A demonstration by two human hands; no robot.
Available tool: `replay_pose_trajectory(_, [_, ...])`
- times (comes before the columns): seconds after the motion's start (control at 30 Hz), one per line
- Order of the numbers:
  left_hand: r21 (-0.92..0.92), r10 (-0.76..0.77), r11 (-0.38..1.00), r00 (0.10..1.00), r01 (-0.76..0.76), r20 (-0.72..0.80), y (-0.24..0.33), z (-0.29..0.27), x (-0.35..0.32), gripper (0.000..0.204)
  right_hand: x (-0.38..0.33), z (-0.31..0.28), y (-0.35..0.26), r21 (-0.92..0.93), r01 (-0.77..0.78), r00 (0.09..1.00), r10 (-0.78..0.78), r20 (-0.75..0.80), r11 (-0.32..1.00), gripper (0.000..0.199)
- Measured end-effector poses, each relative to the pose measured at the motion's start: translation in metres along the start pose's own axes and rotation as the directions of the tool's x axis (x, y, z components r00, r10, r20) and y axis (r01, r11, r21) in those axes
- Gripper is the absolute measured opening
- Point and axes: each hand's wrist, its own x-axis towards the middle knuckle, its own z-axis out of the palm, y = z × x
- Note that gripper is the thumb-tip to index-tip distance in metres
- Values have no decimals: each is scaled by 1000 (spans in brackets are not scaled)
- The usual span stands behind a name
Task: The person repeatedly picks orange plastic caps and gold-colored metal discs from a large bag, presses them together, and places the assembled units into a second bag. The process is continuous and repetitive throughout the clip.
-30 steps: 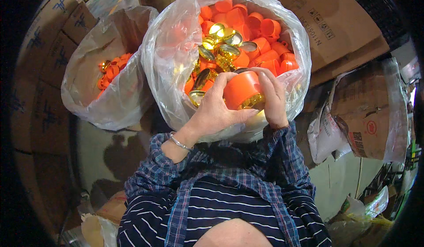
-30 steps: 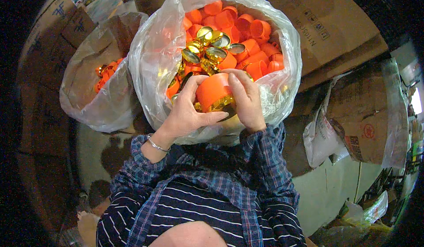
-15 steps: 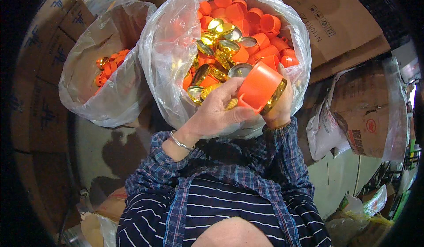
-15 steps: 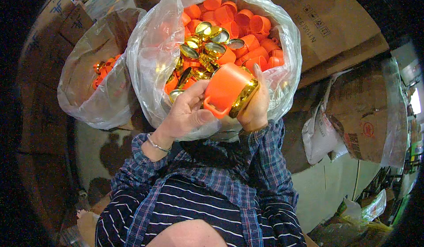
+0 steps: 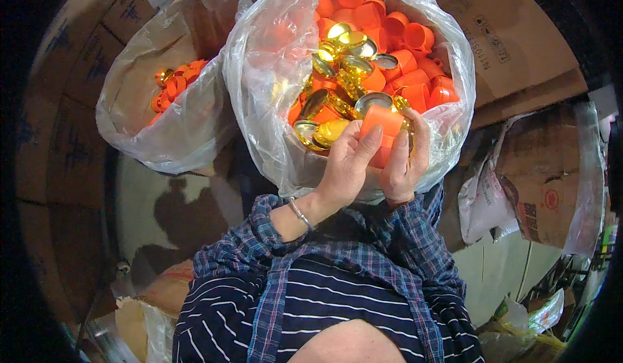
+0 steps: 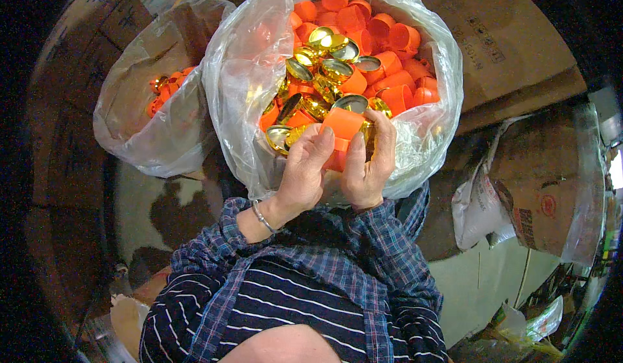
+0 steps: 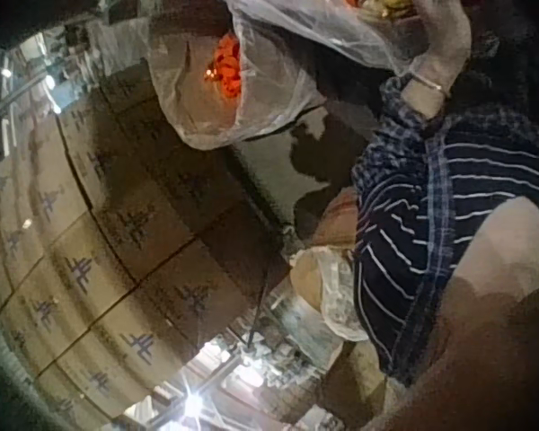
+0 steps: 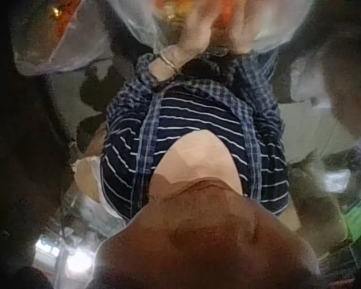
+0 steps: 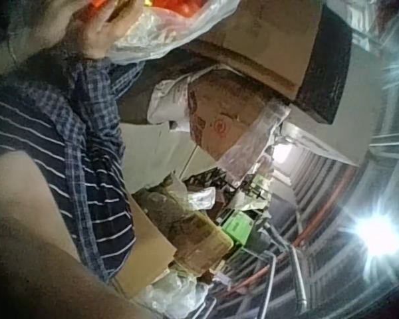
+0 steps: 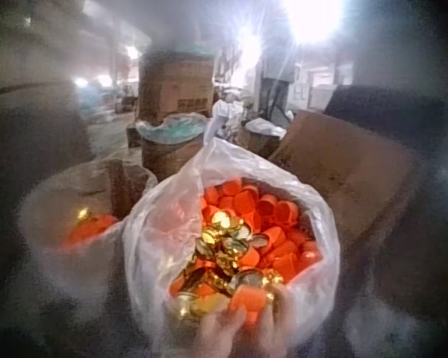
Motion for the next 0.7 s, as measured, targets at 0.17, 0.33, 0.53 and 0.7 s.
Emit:
replay_pose_trajectory(0.17, [190,112,977,989,-92,-100,47,-22,16,27,18,-3,1,-96,149,964,-123,237,984,44])
replay_pose_trajectory(0.33, [830,786,447,589,-334,-187,213,-112,53,29,63,-35,21,-69,-169,973,177,146,983,26])
replay_pose_trajectory(0.53, [856,729,362,684,-369,-13,211,-136,54,32,79,-33,59,-390,228,878,-14,479,892,26])
replay_pose_trajectory(0.7, [883,234,380,953,-274,194,98,-84,113,13,81,-11,86,-406,540,668,-82,740,737,23])
